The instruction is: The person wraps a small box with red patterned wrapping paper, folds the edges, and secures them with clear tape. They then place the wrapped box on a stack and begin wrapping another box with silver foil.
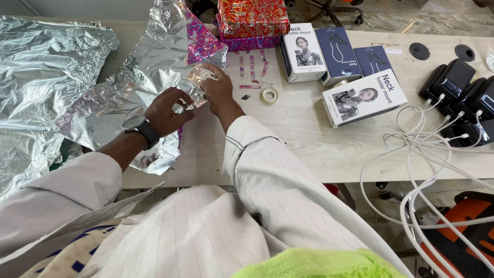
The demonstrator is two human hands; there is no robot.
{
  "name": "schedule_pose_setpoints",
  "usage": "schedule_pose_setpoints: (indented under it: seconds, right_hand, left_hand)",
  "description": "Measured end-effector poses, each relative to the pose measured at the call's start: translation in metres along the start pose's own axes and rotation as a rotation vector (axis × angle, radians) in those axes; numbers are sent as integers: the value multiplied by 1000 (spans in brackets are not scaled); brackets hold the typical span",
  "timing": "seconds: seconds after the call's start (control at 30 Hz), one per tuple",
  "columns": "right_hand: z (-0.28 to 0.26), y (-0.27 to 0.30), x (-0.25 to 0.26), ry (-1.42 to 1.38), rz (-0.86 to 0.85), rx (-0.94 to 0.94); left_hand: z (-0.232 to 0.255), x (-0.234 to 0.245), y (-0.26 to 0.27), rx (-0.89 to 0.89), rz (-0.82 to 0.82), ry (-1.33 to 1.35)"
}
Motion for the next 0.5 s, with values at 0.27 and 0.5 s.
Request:
schedule_pose_setpoints:
  seconds: [0.27, 0.5]
  right_hand:
    - [-23, -9, 12, 329, 169, -13]
    - [-8, -13, -13, 492, 142, -66]
  left_hand:
    - [-59, 76, 34, 407, 373, -533]
    - [-126, 120, 92, 982, -12, -714]
Point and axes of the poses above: each hand's wrist, its own y-axis away from the middle knuckle, its own x-axis out of the back of the hand, z = x × y, the point moved 6 cm from there along -y, towards the middle knuckle, and after that the axes turned 6 degrees about y, right-handed, at the moved point
